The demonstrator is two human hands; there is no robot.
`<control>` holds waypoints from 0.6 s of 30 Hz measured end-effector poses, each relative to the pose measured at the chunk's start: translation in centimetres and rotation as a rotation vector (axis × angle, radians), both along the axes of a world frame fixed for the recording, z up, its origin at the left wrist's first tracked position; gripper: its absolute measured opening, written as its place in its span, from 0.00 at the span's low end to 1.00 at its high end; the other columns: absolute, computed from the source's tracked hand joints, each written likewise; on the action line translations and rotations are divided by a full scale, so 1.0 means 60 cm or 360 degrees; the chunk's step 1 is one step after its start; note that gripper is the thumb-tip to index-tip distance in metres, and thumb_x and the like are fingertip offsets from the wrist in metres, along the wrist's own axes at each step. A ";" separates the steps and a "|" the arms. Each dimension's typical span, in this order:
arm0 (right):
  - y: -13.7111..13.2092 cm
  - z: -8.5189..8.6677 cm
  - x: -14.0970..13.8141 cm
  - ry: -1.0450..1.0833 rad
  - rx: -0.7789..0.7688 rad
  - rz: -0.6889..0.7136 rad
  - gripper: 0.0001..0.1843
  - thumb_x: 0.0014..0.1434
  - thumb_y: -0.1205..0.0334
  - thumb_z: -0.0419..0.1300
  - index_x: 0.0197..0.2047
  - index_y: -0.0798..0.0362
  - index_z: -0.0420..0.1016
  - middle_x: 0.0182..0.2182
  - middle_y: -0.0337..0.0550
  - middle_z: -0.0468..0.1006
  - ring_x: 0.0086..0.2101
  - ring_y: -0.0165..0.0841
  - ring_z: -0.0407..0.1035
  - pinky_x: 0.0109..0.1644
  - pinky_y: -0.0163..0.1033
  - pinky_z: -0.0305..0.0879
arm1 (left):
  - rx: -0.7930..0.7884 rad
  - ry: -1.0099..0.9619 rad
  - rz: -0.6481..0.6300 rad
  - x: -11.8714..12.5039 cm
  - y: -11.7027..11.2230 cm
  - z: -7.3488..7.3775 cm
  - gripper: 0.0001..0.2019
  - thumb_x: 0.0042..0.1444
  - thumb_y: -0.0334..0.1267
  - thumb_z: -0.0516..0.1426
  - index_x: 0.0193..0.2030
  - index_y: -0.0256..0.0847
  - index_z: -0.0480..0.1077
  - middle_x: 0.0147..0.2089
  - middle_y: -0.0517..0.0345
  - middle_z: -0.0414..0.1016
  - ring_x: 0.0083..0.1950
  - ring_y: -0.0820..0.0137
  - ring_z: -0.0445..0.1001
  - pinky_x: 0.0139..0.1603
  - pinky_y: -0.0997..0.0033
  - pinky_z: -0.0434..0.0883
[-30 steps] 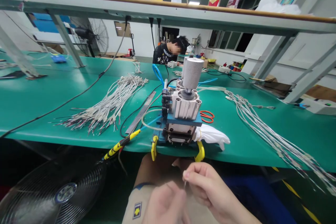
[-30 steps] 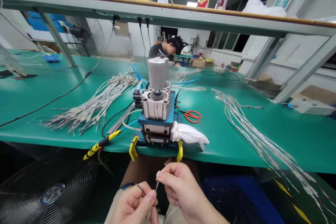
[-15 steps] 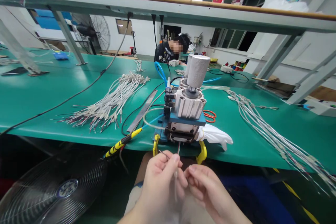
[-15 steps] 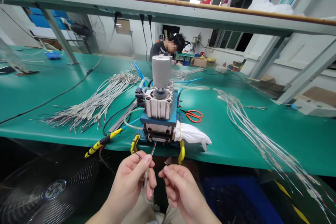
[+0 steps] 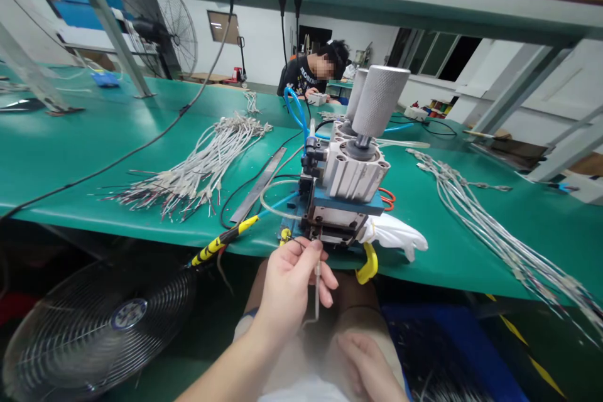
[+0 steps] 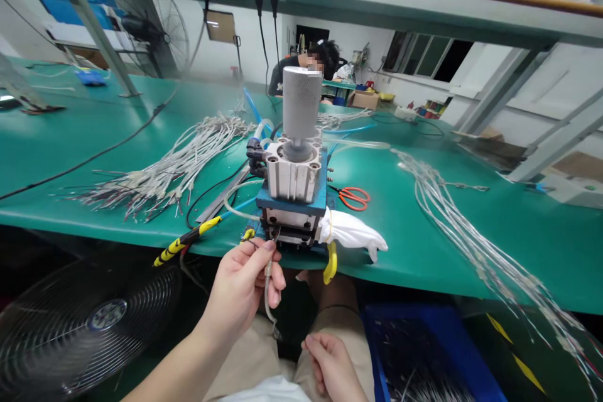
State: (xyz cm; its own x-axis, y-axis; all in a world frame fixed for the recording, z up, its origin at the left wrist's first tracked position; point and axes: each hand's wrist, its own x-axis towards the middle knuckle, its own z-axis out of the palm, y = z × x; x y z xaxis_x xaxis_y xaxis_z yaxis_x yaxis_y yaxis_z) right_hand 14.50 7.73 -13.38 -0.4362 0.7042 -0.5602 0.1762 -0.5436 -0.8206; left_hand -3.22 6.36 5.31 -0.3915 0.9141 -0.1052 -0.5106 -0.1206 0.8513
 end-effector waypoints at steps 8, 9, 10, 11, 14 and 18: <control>-0.004 -0.002 -0.001 -0.0006 0.0065 -0.0044 0.25 0.45 0.39 0.67 0.22 0.54 0.69 0.12 0.28 0.58 0.13 0.23 0.46 0.16 0.31 0.38 | -0.0044 -0.0026 0.0034 -0.004 0.001 0.008 0.14 0.58 0.44 0.60 0.29 0.36 0.67 0.17 0.57 0.75 0.11 0.75 0.67 0.12 0.82 0.60; -0.004 -0.004 -0.001 -0.0006 0.0065 -0.0046 0.25 0.45 0.38 0.67 0.22 0.54 0.69 0.12 0.29 0.58 0.13 0.23 0.46 0.16 0.31 0.38 | -0.0051 -0.0031 0.0033 -0.004 0.002 0.009 0.14 0.58 0.44 0.59 0.29 0.36 0.67 0.17 0.57 0.75 0.11 0.75 0.67 0.12 0.83 0.60; -0.004 -0.006 -0.001 -0.0006 0.0063 -0.0048 0.25 0.45 0.38 0.67 0.22 0.54 0.69 0.12 0.29 0.58 0.14 0.23 0.46 0.17 0.31 0.39 | -0.0057 -0.0038 0.0033 -0.004 0.002 0.009 0.14 0.58 0.44 0.59 0.29 0.36 0.67 0.16 0.57 0.75 0.10 0.75 0.67 0.12 0.83 0.59; -0.005 -0.008 0.000 -0.0006 0.0061 -0.0049 0.25 0.45 0.38 0.67 0.23 0.53 0.69 0.12 0.29 0.58 0.14 0.23 0.46 0.17 0.32 0.39 | -0.0060 -0.0043 0.0031 -0.004 0.003 0.010 0.14 0.58 0.44 0.59 0.29 0.36 0.67 0.16 0.57 0.75 0.10 0.75 0.67 0.11 0.82 0.59; -0.006 -0.011 0.001 -0.0004 0.0062 -0.0050 0.25 0.45 0.39 0.67 0.23 0.54 0.70 0.13 0.29 0.58 0.14 0.23 0.45 0.17 0.32 0.40 | -0.0064 -0.0054 0.0034 -0.004 0.004 0.012 0.13 0.58 0.43 0.59 0.29 0.36 0.67 0.16 0.58 0.74 0.10 0.76 0.66 0.12 0.82 0.59; -0.007 -0.011 0.000 -0.0010 0.0073 -0.0058 0.26 0.45 0.37 0.67 0.23 0.53 0.69 0.12 0.28 0.58 0.14 0.23 0.45 0.18 0.32 0.40 | -0.0059 -0.0063 0.0026 -0.004 0.001 0.013 0.13 0.58 0.43 0.59 0.29 0.36 0.66 0.16 0.58 0.74 0.10 0.76 0.67 0.12 0.83 0.59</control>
State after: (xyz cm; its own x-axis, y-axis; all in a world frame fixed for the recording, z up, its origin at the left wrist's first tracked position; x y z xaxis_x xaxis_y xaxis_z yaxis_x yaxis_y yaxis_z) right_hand 14.52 7.30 -14.02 -0.4062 0.7447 -0.5296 0.1623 -0.5115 -0.8438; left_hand -3.44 6.45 6.07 -0.4010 0.9029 -0.1546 -0.5419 -0.0978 0.8347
